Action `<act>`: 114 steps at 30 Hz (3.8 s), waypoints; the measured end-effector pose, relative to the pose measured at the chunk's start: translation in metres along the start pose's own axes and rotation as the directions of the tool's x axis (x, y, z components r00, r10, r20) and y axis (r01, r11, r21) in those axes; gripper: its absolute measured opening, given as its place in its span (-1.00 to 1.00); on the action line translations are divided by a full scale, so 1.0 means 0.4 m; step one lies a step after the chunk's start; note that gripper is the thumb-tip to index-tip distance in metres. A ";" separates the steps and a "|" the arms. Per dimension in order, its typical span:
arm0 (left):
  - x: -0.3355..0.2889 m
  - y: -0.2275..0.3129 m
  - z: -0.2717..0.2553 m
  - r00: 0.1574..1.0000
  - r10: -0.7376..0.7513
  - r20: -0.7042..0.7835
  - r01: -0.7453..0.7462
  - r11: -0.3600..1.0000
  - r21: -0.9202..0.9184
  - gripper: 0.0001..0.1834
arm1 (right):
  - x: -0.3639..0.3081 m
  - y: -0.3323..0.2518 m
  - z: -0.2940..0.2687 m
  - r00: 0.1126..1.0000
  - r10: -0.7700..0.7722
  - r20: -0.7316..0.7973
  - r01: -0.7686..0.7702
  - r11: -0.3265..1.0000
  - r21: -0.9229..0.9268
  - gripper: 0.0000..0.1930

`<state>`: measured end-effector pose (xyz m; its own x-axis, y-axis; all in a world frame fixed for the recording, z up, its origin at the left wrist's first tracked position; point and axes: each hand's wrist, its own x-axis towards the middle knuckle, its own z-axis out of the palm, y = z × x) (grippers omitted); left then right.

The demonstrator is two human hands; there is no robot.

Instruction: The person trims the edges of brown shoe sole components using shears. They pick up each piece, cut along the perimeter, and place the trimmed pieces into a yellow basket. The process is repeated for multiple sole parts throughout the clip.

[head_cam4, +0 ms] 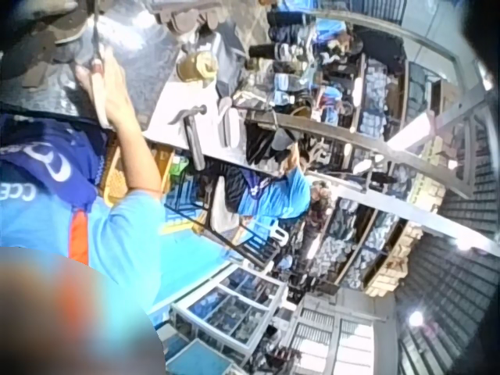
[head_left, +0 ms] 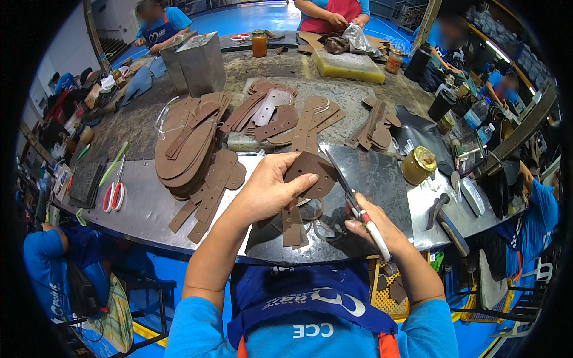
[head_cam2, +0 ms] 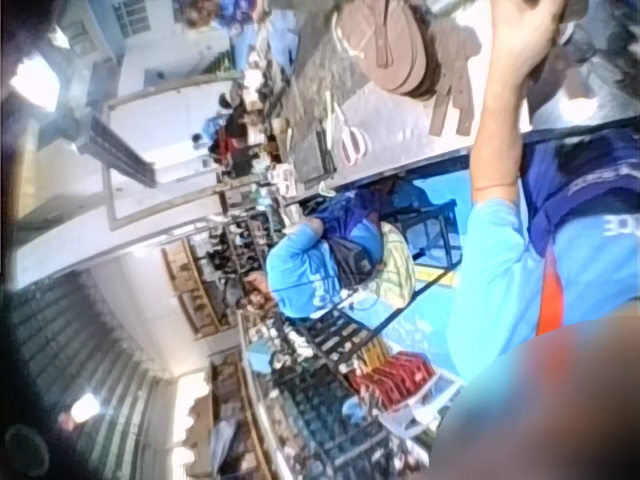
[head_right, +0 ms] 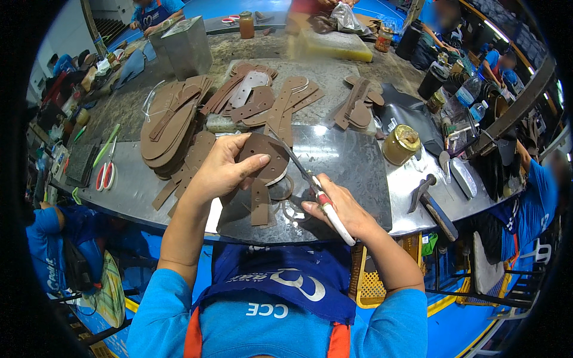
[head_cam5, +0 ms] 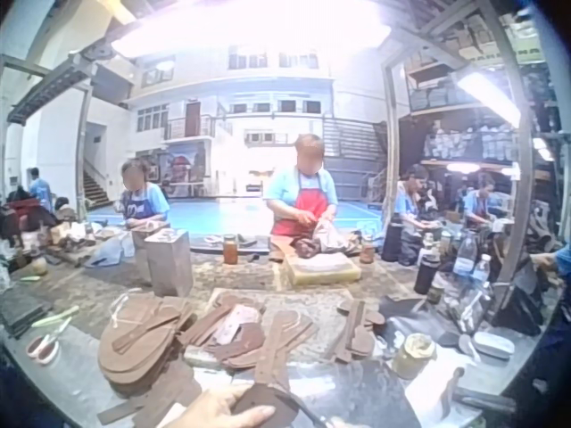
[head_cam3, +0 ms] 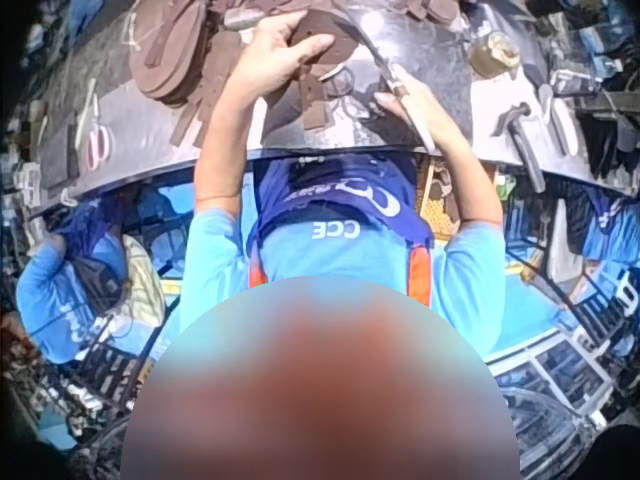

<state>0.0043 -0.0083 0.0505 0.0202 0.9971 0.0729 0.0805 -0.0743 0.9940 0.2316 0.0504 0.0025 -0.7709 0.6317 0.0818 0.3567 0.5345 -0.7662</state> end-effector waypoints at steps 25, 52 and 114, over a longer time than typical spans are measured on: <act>0.000 0.037 -0.031 0.987 -0.039 0.155 0.006 0.979 0.204 -0.81 | -0.022 -0.020 0.002 0.991 0.051 0.123 -0.066 0.991 0.119 -0.68; 0.034 0.013 -0.071 0.943 -0.051 0.329 -0.088 0.915 0.393 -0.76 | -0.053 -0.012 0.026 0.889 0.206 0.408 -0.429 0.685 0.588 -0.69; 0.032 -0.155 -0.007 0.989 0.138 -0.046 -0.045 0.588 0.808 -0.61 | -0.034 0.125 0.071 0.946 -0.034 0.324 -0.322 0.041 0.946 -0.43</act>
<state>-0.0033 0.0091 -0.0098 -0.0145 0.9769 0.2131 0.8514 -0.0997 0.5149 0.2449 0.0527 -0.0551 -0.9117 0.3976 -0.1033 -0.2360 -0.7127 -0.6606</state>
